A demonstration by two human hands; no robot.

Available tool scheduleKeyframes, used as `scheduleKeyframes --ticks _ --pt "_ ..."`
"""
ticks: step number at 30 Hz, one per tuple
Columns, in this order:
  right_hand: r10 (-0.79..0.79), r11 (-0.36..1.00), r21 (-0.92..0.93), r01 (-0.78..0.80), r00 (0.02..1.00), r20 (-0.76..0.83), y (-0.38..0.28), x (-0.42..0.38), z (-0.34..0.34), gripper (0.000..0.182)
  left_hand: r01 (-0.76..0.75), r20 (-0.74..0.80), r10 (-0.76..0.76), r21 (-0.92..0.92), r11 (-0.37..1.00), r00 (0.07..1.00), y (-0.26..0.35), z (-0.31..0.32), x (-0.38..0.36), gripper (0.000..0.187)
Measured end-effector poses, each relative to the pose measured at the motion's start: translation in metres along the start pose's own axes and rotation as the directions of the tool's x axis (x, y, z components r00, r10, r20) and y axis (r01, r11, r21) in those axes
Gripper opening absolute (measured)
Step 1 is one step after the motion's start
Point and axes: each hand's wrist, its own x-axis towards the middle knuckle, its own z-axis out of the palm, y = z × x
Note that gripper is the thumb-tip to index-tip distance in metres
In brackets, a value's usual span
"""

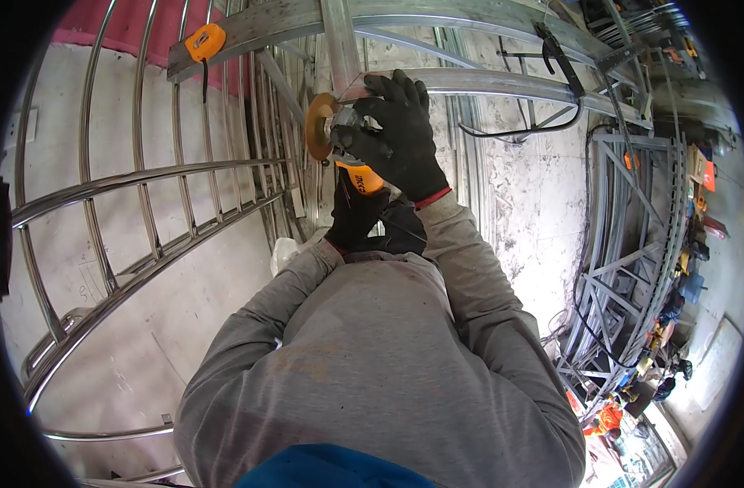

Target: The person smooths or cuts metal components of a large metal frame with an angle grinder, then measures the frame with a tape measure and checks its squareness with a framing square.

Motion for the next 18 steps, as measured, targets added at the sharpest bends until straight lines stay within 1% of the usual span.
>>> scheduleKeyframes --ticks 2,3,5,6,8,9,11,12,13,14,15,16,17,18 --pt "0.008 1.0 -0.012 -0.008 1.0 0.02 0.0 0.0 0.0 0.044 0.019 0.099 0.002 -0.212 0.977 0.995 -0.013 0.001 -0.001 0.048" --pt "0.006 1.0 0.0 -0.006 1.0 0.003 0.0 -0.001 0.001 0.044 0.019 0.1 0.002 -0.212 0.977 0.995 -0.007 0.0 -0.002 0.048" --pt "0.005 1.0 0.012 -0.005 1.0 -0.016 0.003 -0.002 0.005 0.044 -0.175 -0.054 0.175 0.005 0.985 0.983 0.015 -0.003 -0.001 0.047" --pt "-0.001 1.0 0.013 0.001 0.999 -0.039 0.005 0.0 0.008 0.045 -0.176 -0.054 0.176 0.005 0.984 0.983 0.016 -0.003 -0.001 0.047" --pt "-0.007 1.0 0.015 0.007 0.998 -0.064 0.008 -0.001 0.01 0.048 0.014 -0.003 -0.014 0.027 1.0 1.0 0.018 -0.001 0.0 0.046" --pt "0.0 1.0 0.02 0.001 0.998 -0.057 0.006 0.001 0.008 0.048 0.012 -0.002 -0.012 0.028 1.0 1.0 0.015 0.001 0.0 0.046" --pt "0.009 1.0 0.028 -0.007 0.998 -0.058 0.001 0.002 0.004 0.048 -0.074 -0.04 0.075 0.025 0.997 0.996 0.01 0.002 0.001 0.046" --pt "0.003 1.0 -0.015 -0.003 1.0 0.0 -0.004 0.003 -0.002 0.044 -0.077 -0.037 0.078 0.028 0.997 0.996 0.011 0.001 -0.001 0.046" --pt "-0.002 0.998 -0.059 0.006 0.998 0.058 -0.008 0.003 -0.007 0.041 0.022 -0.02 -0.022 -0.007 1.0 1.0 0.014 0.001 -0.004 0.048" --pt "-0.001 0.998 -0.061 0.004 0.999 0.051 -0.012 -0.001 -0.009 0.041 0.12 0.002 -0.12 -0.041 0.992 0.993 0.016 0.0 -0.005 0.049" --pt "0.076 0.985 0.162 -0.067 0.996 -0.048 -0.016 -0.01 -0.013 0.04 0.116 0.01 -0.116 -0.035 0.993 0.993 0.024 -0.002 -0.005 0.049" --pt "0.17 0.918 0.381 -0.11 0.977 -0.128 -0.021 -0.019 -0.018 0.039 -0.007 0.028 0.007 -0.02 1.0 1.0 0.037 -0.004 -0.004 0.05" --pt "0.227 0.915 0.389 -0.109 0.935 -0.271 -0.022 -0.036 -0.023 0.039 -0.131 0.048 0.131 -0.01 0.991 0.99 0.046 -0.004 -0.005 0.05" --pt "0.271 0.914 0.394 -0.099 0.87 -0.411 -0.017 -0.055 -0.03 0.04 -0.144 0.055 0.144 -0.009 0.99 0.988 0.048 -0.002 -0.004 0.05"
